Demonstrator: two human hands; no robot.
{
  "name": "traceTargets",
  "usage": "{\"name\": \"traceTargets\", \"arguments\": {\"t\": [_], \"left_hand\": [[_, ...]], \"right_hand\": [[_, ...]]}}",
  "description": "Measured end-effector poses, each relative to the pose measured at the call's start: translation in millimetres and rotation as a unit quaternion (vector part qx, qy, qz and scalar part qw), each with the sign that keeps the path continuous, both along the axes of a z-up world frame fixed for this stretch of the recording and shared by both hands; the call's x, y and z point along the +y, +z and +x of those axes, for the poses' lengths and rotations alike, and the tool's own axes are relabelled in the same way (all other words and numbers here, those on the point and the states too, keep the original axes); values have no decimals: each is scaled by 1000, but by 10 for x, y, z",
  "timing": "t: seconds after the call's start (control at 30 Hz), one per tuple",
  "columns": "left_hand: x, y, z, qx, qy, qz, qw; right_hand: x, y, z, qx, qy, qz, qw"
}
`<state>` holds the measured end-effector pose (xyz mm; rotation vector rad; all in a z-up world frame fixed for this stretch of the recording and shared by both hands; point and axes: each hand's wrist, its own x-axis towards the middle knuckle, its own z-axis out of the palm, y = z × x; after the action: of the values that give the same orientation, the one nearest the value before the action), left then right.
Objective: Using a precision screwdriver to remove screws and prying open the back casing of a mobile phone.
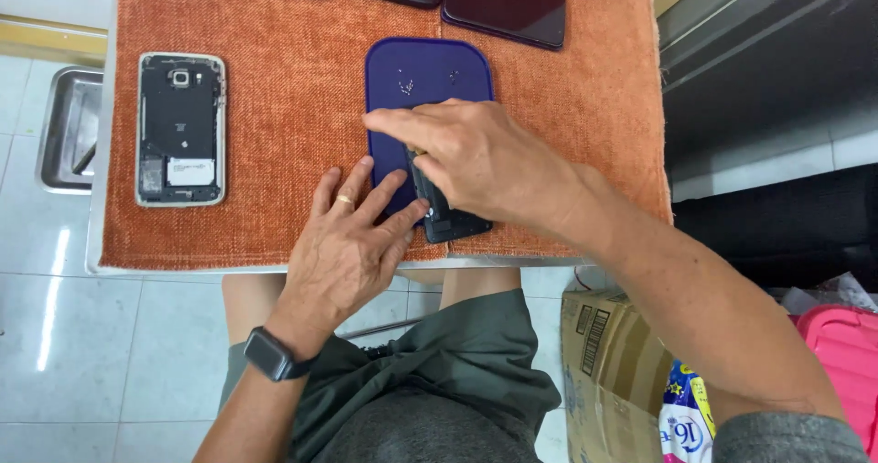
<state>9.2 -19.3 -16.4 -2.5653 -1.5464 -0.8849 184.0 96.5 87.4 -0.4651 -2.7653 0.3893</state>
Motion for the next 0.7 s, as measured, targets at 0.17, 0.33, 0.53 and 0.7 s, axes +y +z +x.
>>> {"name": "traceTargets", "arguments": {"t": [0.17, 0.33, 0.53, 0.7], "left_hand": [[14, -52, 0, -1, 3, 21, 1000], [10, -21, -1, 2, -4, 26, 1000], [0, -17, 4, -4, -2, 32, 999], [-3, -236, 35, -24, 26, 0, 999]], "right_hand": [[-3, -36, -49, -5, -29, 103, 994], [44, -100, -69, 3, -70, 126, 990], [53, -55, -89, -6, -60, 50, 997], [8, 112, -88, 2, -62, -33, 998]]}}
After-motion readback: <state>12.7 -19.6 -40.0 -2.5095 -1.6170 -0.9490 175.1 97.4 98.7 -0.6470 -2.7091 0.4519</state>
